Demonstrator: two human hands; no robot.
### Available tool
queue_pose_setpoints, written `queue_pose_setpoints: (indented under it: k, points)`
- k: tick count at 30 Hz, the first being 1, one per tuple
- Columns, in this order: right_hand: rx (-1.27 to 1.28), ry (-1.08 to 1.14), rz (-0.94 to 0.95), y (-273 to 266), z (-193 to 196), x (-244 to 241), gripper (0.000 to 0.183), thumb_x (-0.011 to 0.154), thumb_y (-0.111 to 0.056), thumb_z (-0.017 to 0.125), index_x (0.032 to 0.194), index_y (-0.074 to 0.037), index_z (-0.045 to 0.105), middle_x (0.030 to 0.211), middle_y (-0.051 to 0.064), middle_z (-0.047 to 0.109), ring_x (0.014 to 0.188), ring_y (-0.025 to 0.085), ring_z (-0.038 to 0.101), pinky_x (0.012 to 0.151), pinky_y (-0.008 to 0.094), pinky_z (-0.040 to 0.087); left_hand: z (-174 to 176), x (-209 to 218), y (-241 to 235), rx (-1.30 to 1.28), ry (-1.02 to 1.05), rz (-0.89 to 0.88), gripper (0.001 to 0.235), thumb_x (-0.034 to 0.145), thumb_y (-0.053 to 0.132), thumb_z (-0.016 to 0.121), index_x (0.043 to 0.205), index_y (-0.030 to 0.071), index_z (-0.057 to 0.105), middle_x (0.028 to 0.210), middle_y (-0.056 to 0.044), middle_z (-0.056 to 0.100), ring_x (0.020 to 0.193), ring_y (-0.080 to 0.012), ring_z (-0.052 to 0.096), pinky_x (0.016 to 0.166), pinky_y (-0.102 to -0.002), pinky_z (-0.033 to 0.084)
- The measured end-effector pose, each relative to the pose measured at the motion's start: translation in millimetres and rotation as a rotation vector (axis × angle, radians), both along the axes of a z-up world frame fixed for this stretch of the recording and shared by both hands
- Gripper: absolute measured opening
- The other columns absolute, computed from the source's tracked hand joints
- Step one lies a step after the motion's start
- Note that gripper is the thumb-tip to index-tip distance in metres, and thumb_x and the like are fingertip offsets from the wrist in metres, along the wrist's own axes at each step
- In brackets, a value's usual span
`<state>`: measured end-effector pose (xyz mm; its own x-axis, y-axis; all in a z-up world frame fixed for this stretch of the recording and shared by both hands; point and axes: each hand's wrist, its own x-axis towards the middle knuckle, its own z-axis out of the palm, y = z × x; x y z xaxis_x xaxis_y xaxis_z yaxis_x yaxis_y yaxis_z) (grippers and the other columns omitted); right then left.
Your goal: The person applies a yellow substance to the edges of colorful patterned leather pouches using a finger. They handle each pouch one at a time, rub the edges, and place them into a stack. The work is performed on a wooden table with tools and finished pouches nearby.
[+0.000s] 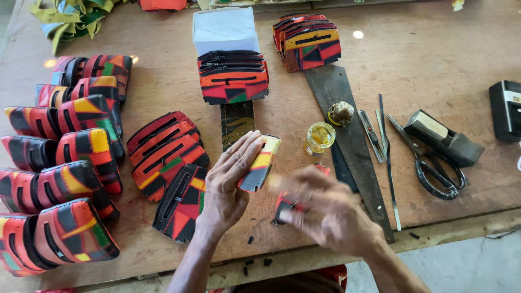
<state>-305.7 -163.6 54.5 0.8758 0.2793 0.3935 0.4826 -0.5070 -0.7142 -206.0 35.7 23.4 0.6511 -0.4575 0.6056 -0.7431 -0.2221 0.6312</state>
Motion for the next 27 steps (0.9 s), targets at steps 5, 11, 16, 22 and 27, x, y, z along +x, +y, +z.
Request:
queue_pose_setpoints:
  k: [5,11,16,22,27]
  points:
    - [-0.202,-0.141,-0.118,2,-10,2,0.072,0.087,-0.017,0.079,0.152,-0.015,0.047,0.13,0.011,0.055,0.111,0.023,0.059,0.095,0.037,0.059,1,-1,-2,-0.02,0.004,-0.004,0.066,0.077,-0.015,0.062,0.14,0.003,0.058,0.146,-0.019,0.059,0.14,-0.0356,0.057,0.117,-0.043,0.047]
    - [-0.297,-0.119,-0.202,7,-15,4,0.065,0.09,-0.009,0.076,0.15,-0.014,0.05,0.121,0.015,0.053,0.103,0.024,0.058,0.074,0.027,0.059,-3,-3,0,-0.012,0.005,0.025,0.064,0.08,-0.015,0.06,0.141,0.003,0.058,0.146,-0.019,0.06,0.141,-0.0354,0.057,0.118,-0.043,0.047]
    - [-0.24,-0.305,-0.112,12,-10,1,0.065,0.09,-0.006,0.073,0.15,-0.023,0.052,0.122,0.01,0.052,0.107,0.021,0.058,0.089,0.035,0.06,-4,1,1,0.009,0.007,0.066,0.062,0.08,-0.012,0.062,0.141,0.003,0.059,0.146,-0.019,0.06,0.14,-0.0358,0.057,0.116,-0.044,0.047]
    - [-0.211,-0.209,-0.117,16,-23,1,0.071,0.093,-0.009,0.072,0.155,-0.028,0.043,0.13,0.013,0.048,0.115,0.025,0.054,0.093,0.035,0.057,-4,2,-1,-0.013,0.009,0.058,0.058,0.085,-0.011,0.062,0.142,0.003,0.058,0.146,-0.019,0.06,0.14,-0.0362,0.057,0.117,-0.044,0.047]
    - [-0.195,-0.127,-0.138,14,-27,3,0.07,0.097,-0.012,0.071,0.157,-0.031,0.04,0.13,0.011,0.051,0.107,0.02,0.056,0.087,0.029,0.057,-4,-1,3,-0.026,0.005,0.039,0.06,0.084,-0.012,0.063,0.142,0.003,0.058,0.147,-0.019,0.059,0.141,-0.0357,0.056,0.118,-0.044,0.047]
